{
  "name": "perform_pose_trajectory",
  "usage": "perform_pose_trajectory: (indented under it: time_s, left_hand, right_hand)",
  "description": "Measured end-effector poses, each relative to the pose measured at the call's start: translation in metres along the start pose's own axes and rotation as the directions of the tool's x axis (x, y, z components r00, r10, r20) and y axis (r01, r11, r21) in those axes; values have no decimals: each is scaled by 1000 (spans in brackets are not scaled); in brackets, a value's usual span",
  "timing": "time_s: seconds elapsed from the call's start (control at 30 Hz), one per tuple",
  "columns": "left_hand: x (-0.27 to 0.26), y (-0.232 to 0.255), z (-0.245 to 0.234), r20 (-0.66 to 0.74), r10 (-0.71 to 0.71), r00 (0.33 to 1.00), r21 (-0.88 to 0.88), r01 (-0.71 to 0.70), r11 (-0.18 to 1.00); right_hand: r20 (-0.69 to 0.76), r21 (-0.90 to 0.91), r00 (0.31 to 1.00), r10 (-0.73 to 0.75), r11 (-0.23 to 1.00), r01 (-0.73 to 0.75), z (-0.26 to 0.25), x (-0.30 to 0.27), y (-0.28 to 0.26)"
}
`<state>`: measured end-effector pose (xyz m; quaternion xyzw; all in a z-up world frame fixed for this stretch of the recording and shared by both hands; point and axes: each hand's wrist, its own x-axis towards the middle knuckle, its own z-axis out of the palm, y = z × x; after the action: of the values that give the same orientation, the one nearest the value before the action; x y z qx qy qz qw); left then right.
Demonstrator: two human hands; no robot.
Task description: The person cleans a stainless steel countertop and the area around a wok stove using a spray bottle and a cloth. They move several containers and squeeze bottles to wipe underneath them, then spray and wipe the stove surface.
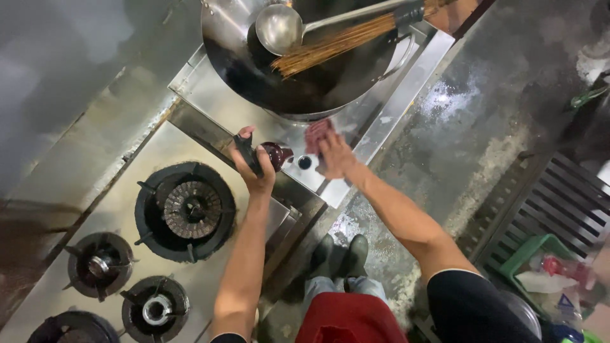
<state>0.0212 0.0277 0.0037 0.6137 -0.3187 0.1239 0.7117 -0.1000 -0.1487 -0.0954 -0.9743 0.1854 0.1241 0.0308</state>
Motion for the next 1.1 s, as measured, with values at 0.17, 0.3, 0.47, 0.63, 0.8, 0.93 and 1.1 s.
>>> perform_pose_trajectory:
  time_s: [0.17, 0.3, 0.47, 0.63, 0.8, 0.93, 1.1]
  left_hand:
    - [-1, 3, -8, 11, 61, 998, 17, -61, 998]
    - [6, 21, -12, -2, 61, 998, 0, -61, 998]
    - [6, 38, -27, -13, 47, 999, 9, -47, 999]
    - [-7, 45, -43, 13, 42, 999, 75, -43, 996]
    - [-10, 53, -47, -26, 69, 997, 68, -67, 995]
    - [-8, 60, -49, 9, 100, 995, 19, -100, 995]
    - [-9, 62, -49, 20, 149, 989, 5, -149, 989]
  right_hand:
    - [55, 174, 978, -200, 967, 188, 36, 3, -6]
    - [-112, -59, 966, -235, 972, 229, 57, 18, -1]
    - [-39, 104, 965, -259, 959, 262, 30, 10, -5]
    - [72, 831, 997, 34, 550, -79, -6, -11, -20]
    - [160, 540, 962, -219, -797, -272, -21, -40, -33]
    - [115, 187, 993, -35, -981, -56, -11, -43, -58]
    - [107, 252, 992, 66, -967, 37, 12, -30, -75]
